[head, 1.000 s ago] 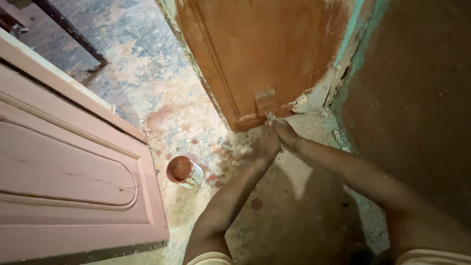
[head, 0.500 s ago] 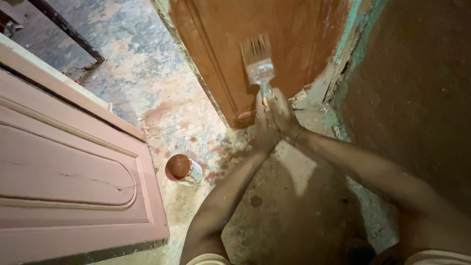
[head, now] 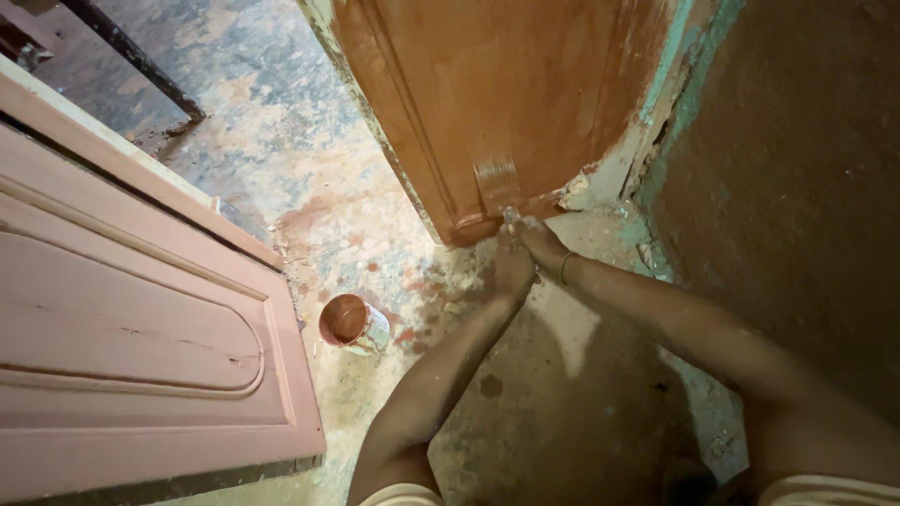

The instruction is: The person paints a wooden door panel with brown paint using a paintbrush, dipping the brush into a paint can on the floor and applying paint across the door surface, steadying the door with the other hand while working around the edges.

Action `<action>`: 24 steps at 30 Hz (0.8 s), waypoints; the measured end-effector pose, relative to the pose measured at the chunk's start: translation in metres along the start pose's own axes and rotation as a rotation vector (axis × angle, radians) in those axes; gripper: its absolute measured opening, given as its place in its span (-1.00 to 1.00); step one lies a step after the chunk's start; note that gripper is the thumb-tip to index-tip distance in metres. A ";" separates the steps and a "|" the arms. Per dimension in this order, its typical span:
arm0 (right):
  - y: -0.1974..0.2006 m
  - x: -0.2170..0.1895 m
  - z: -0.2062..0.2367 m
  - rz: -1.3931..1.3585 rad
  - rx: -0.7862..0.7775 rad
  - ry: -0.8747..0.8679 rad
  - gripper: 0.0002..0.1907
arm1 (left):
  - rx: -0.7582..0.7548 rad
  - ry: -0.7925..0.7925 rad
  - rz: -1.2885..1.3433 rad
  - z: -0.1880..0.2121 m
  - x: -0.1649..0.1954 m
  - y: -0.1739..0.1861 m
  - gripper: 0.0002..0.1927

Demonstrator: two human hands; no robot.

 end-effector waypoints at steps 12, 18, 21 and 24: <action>0.011 -0.084 0.005 0.160 0.091 0.888 -0.63 | 0.066 -0.702 0.150 0.037 0.154 0.030 -0.42; 0.008 -0.063 -0.012 0.253 0.127 0.867 -0.66 | 0.043 -0.706 0.119 0.034 0.141 0.033 -0.41; 0.002 -0.034 -0.021 0.114 0.028 0.726 -0.65 | 0.049 -0.645 0.106 0.026 0.100 0.029 -0.44; -0.005 0.000 -0.029 0.203 0.004 0.516 -0.60 | 0.093 -0.412 0.005 0.015 0.039 0.021 -0.46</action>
Point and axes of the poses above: each hand's wrist, its own z-axis away from the middle knuckle, its own y-axis out of the back of the hand, x = y × z, the point moved 8 cm from there along -z, towards the middle knuckle, and after that the axes turned 3 degrees about x, right-handed, at the moved point
